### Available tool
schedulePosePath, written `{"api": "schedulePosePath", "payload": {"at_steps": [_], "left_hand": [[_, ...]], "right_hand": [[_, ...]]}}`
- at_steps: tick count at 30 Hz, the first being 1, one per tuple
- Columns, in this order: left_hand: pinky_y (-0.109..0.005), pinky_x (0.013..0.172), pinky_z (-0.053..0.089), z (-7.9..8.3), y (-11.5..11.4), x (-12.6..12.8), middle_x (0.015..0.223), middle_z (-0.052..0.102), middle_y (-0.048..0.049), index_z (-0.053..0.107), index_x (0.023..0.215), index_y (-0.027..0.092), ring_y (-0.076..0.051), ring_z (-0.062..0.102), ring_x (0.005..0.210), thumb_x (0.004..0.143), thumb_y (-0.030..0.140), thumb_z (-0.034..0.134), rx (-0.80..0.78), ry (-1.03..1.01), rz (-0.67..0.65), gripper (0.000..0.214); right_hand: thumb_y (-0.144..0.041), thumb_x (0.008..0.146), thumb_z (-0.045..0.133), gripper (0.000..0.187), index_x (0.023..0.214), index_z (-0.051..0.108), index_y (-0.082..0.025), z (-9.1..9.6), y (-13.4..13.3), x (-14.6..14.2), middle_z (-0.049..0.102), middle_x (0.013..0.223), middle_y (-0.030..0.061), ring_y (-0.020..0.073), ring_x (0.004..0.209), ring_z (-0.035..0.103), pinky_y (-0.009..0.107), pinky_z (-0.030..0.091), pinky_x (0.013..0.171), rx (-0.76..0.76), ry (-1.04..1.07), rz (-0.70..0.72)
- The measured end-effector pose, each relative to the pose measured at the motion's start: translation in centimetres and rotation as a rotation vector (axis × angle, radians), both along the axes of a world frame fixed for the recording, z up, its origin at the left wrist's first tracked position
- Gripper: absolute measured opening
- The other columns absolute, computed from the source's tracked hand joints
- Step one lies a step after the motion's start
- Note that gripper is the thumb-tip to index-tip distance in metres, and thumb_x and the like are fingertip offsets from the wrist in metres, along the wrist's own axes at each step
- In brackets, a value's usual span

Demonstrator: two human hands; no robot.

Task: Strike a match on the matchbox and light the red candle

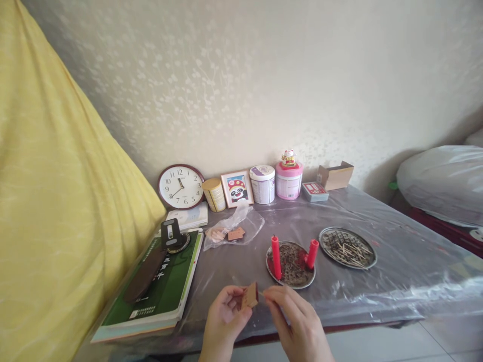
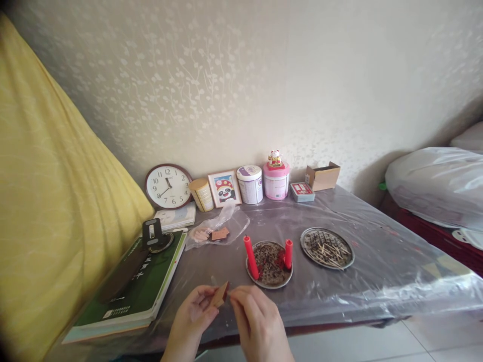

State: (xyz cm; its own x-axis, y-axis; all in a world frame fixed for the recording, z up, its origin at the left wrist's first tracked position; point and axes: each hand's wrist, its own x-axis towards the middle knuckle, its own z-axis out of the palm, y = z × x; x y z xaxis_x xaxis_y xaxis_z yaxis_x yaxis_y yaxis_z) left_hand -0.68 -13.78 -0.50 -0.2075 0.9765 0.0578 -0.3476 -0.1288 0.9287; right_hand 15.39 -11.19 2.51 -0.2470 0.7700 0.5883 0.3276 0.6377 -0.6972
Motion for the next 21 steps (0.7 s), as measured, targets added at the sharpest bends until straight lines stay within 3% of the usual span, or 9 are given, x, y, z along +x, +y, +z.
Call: {"api": "schedulePosePath", "payload": {"at_steps": [3,6,8,14,21], "left_hand": [[-0.034,0.07,0.049,0.5,-0.3,0.0,0.091,0.073,-0.013,0.069,0.085,0.019,-0.029,0.065,0.085,0.049,0.036,0.087,0.06,-0.042,0.038,0.044],[-0.028,0.062,0.048,1.3,-0.1,-1.6,0.085,0.072,-0.0088,0.069,0.085,0.02,-0.022,0.064,0.078,0.056,0.034,0.085,-0.056,0.007,0.285,0.036],[-0.026,0.061,0.047,1.7,0.2,-2.9,0.082,0.07,-0.0067,0.069,0.087,0.019,-0.019,0.06,0.073,0.06,0.036,0.083,-0.09,0.011,0.373,0.036],[-0.025,0.059,0.046,2.2,0.4,-3.8,0.093,0.067,-0.0065,0.069,0.091,0.017,-0.014,0.053,0.068,0.066,0.042,0.079,-0.123,-0.055,0.4,0.037],[-0.026,0.064,0.045,1.6,0.6,-3.8,0.1,0.064,-0.0065,0.071,0.093,0.017,-0.013,0.05,0.07,0.07,0.042,0.075,-0.149,-0.081,0.346,0.034]], "right_hand": [[-0.026,0.09,0.051,0.019,0.084,0.068,-0.02,-1.1,1.0,-0.1,0.073,0.079,0.0053,0.0197,0.071,0.068,0.027,0.052,0.067,-0.244,0.027,-0.14],[-0.038,0.086,0.056,0.023,0.086,0.072,-0.02,-1.5,1.8,0.1,0.074,0.078,0.0051,0.0214,0.07,0.069,0.026,0.052,0.066,-0.475,0.144,-0.222],[-0.045,0.083,0.058,0.029,0.086,0.073,-0.02,-1.2,2.0,0.4,0.074,0.075,0.0053,0.0224,0.071,0.068,0.026,0.052,0.066,-0.551,0.215,-0.235],[-0.053,0.082,0.054,0.039,0.081,0.072,-0.019,-0.1,2.0,1.1,0.069,0.068,0.0042,0.0206,0.065,0.061,0.024,0.046,0.058,-0.546,0.223,-0.249],[-0.05,0.082,0.055,0.035,0.069,0.068,-0.021,0.3,1.7,1.2,0.058,0.059,-0.0001,0.0159,0.057,0.05,0.022,0.039,0.053,-0.533,0.191,-0.248]]}}
